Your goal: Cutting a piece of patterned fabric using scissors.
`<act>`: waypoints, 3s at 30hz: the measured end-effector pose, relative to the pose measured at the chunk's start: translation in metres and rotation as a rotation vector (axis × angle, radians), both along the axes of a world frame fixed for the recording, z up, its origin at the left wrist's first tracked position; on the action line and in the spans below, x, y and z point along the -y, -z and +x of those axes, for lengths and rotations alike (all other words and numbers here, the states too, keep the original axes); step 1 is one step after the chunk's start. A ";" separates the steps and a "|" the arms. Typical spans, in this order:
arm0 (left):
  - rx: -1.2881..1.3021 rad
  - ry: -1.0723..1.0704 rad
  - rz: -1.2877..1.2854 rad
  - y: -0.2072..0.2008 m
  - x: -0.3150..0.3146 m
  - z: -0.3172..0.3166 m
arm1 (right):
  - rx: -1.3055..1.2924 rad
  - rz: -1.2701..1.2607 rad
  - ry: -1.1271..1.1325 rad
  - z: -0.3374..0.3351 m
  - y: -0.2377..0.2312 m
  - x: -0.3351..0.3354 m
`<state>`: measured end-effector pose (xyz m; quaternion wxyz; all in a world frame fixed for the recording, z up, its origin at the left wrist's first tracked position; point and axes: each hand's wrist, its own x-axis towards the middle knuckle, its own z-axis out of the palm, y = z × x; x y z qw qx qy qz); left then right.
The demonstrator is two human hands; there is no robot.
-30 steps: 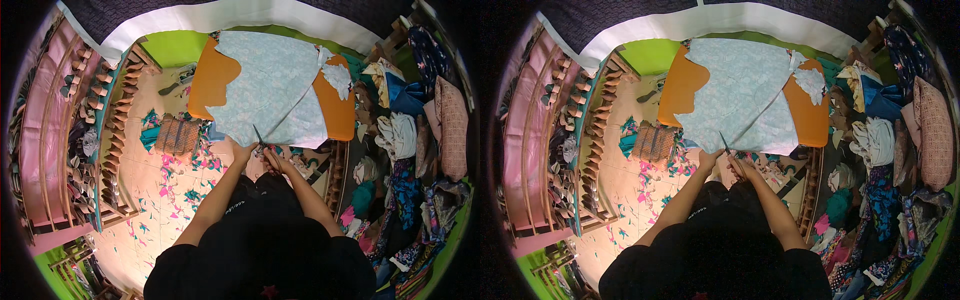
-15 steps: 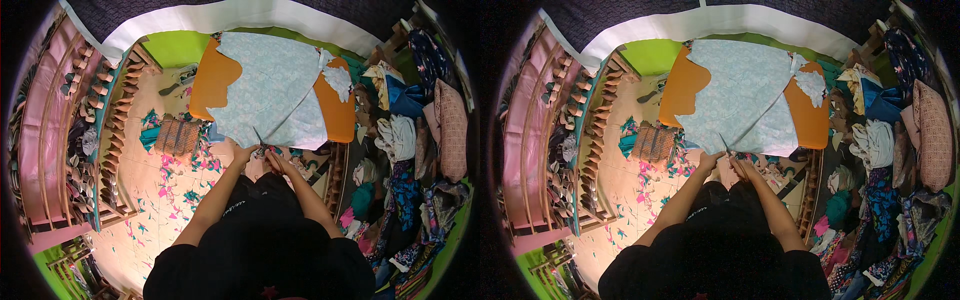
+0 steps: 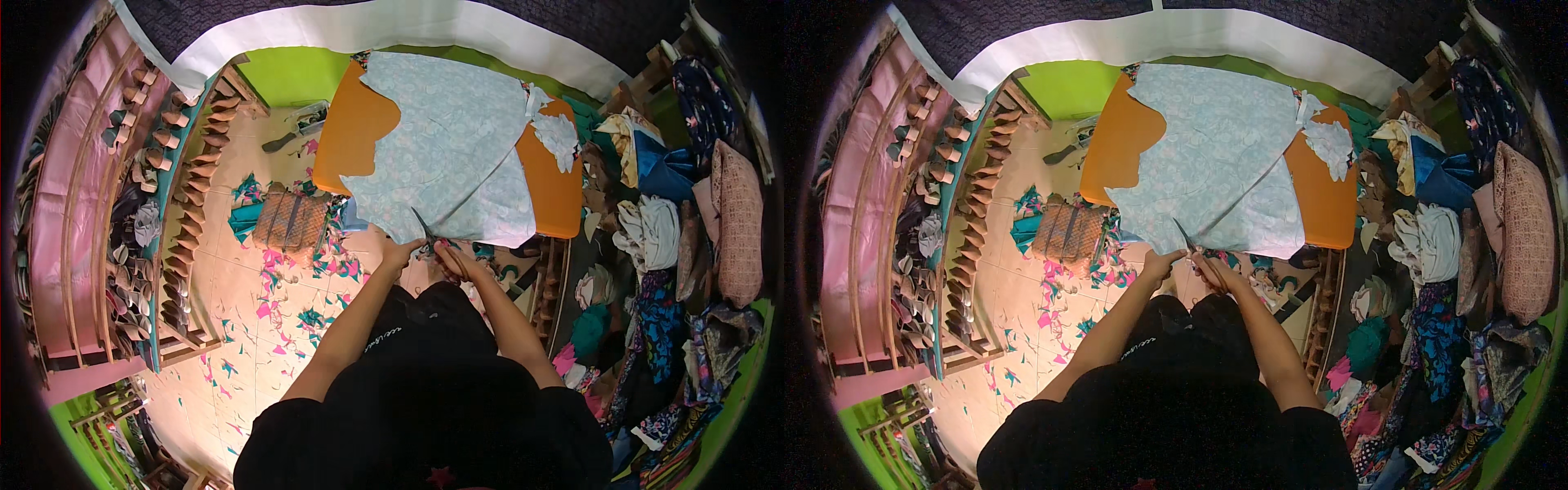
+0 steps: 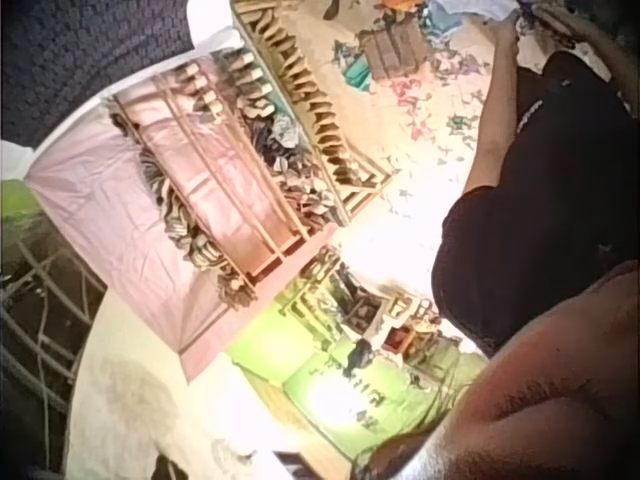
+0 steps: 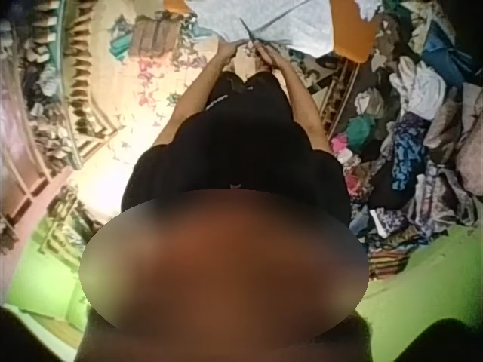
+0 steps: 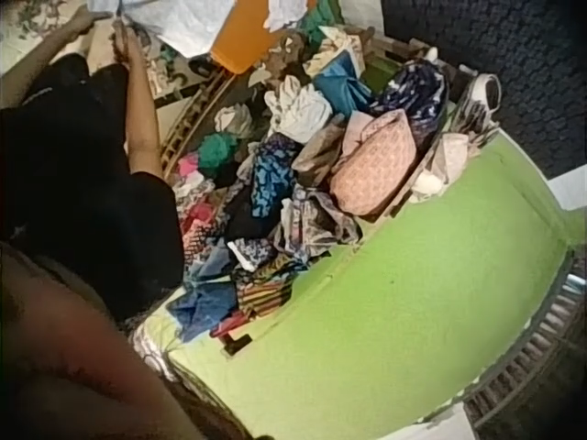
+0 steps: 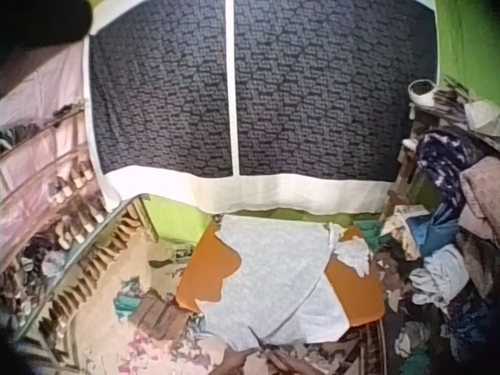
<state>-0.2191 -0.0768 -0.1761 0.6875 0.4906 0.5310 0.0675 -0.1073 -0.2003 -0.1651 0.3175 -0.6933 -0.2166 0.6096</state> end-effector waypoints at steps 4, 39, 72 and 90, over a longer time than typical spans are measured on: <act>-0.007 0.042 0.006 0.004 -0.004 -0.003 | 0.082 0.038 -0.039 0.004 0.003 -0.002; 0.100 0.166 -0.113 0.004 -0.002 -0.015 | 0.115 0.045 -0.061 0.001 -0.024 -0.032; 0.180 0.077 -0.069 0.024 -0.061 0.001 | -0.506 -0.016 0.323 -0.025 0.019 -0.011; 0.366 0.044 -0.378 0.013 -0.067 -0.007 | -0.211 0.091 0.220 -0.026 0.019 -0.012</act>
